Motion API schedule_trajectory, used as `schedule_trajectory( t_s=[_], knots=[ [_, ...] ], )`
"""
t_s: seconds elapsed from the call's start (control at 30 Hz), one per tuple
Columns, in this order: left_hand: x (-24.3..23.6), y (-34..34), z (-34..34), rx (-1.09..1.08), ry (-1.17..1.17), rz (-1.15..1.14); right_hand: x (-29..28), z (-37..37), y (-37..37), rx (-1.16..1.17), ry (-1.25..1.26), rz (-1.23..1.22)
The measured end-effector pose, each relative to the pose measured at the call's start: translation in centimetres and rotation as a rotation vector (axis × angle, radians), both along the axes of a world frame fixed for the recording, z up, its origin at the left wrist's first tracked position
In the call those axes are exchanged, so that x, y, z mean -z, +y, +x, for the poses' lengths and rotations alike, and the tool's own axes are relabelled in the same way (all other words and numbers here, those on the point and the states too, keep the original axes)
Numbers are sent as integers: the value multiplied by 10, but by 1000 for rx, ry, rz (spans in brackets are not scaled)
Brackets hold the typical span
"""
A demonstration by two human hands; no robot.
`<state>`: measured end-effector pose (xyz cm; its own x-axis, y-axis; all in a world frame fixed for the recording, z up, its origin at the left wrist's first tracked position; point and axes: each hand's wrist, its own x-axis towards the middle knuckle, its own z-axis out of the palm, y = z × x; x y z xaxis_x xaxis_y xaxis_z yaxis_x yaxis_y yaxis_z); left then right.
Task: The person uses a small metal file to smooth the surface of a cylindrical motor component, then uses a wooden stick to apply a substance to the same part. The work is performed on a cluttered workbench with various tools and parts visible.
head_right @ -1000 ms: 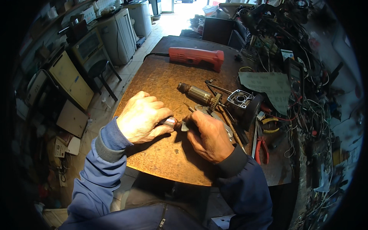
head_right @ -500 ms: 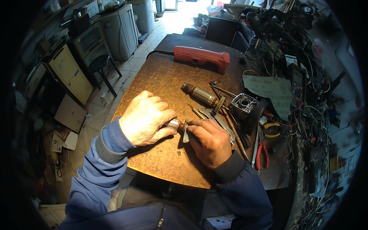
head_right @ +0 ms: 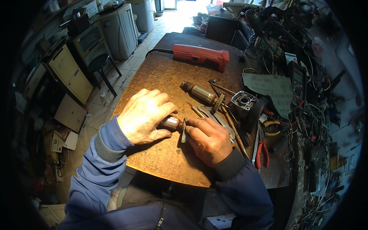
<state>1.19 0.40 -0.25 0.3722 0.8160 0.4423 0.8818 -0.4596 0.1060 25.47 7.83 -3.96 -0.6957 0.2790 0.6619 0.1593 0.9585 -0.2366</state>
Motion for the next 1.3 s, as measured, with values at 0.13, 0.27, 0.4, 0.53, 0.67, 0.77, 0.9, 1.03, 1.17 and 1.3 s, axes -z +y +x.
schedule_trajectory(
  t_s=[0.13, 0.27, 0.4, 0.53, 0.67, 0.77, 0.9, 1.03, 1.17, 1.3],
  knots=[
    [-2, 1, -2, 10, -4, -30, 2, -1, 1, -8, 15, 12],
    [-4, 1, -5, 38, 9, -86, 4, 0, 4, -15, 30, 48],
    [0, 2, -3, 21, 62, -84, 8, 0, 5, -12, 42, 61],
    [1, 2, -1, 26, 19, 20, 6, -2, 3, 3, 44, 49],
    [-3, 1, -2, 20, -2, -60, 6, -1, 3, 11, 40, 59],
    [-8, 1, 0, -20, 47, -228, 5, -1, 3, 9, 42, 67],
    [-2, 1, 1, 62, -18, 52, 5, -3, 2, 3, 49, 72],
    [-3, 5, 0, 25, -29, 7, 5, -2, 2, 13, 43, 67],
    [-7, 6, 1, -59, 39, -285, 5, -2, 2, 8, 49, 69],
    [-1, 5, -1, 78, -67, 59, 3, -3, 2, 1, 47, 59]
  ],
)
